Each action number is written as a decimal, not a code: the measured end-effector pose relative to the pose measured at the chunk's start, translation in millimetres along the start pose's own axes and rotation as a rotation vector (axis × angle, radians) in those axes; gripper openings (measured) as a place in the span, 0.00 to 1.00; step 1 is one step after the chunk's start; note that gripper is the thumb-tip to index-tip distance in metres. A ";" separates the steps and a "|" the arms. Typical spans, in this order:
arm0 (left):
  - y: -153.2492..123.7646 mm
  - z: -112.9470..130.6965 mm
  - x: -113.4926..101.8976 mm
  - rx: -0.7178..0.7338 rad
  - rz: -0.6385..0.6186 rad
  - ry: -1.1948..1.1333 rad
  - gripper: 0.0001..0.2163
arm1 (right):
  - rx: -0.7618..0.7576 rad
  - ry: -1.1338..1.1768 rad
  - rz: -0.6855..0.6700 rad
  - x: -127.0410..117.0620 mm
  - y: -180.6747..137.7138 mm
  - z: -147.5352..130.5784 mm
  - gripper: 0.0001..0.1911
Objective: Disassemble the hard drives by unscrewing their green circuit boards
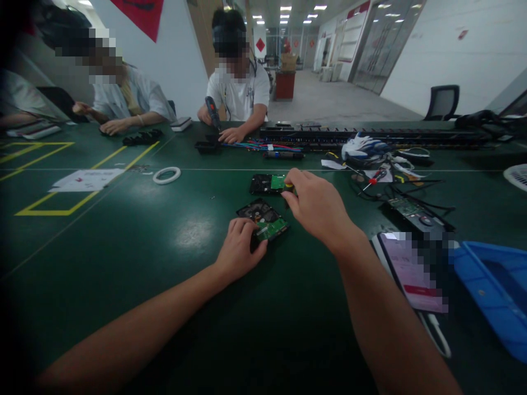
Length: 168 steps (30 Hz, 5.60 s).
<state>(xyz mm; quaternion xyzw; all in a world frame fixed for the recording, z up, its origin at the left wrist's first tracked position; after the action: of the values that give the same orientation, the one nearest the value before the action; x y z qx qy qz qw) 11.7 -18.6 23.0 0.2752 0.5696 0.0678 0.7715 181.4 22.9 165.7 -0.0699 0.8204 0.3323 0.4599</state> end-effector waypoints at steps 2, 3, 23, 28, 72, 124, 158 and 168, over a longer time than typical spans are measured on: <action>-0.1 0.3 -1.5 0.014 0.011 0.025 0.17 | -0.003 -0.001 -0.003 -0.3 0.3 -0.8 0.06; -0.2 0.9 -2.0 0.030 0.014 0.038 0.18 | -0.004 -0.001 -0.005 -0.3 0.4 -1.2 0.06; -5.3 18.7 11.5 0.352 -0.132 0.120 0.22 | -0.010 -0.033 0.000 -1.0 -0.6 1.1 0.07; -4.3 20.1 10.5 0.353 -0.134 0.128 0.21 | 0.017 -0.011 0.012 -0.2 -0.6 4.6 0.08; -6.4 16.9 10.4 0.303 -0.121 0.094 0.20 | 0.002 0.021 0.036 -1.1 -0.2 -0.3 0.07; -2.2 17.2 2.5 0.261 -0.084 0.026 0.11 | -0.006 -0.005 0.024 -3.4 0.0 1.1 0.06; -2.7 20.1 3.2 0.292 -0.115 0.080 0.15 | -0.008 0.024 0.005 -2.1 0.9 2.0 0.08; -3.0 20.6 3.0 0.295 -0.114 0.101 0.14 | 0.006 0.001 0.018 -2.4 0.7 0.2 0.05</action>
<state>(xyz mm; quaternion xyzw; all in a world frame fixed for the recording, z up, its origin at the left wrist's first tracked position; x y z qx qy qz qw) 31.0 -27.0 23.1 0.3488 0.6262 -0.0467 0.6958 182.6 23.1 167.9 -0.0614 0.8221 0.3342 0.4568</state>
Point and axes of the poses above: each hand's wrist, its own y-axis towards the middle knuckle, its own x-axis out of the palm, z = x × y, the point moved 6 cm from there along y, towards the middle knuckle, and after that the axes turned 13 degrees about y, right-handed, at the moved point
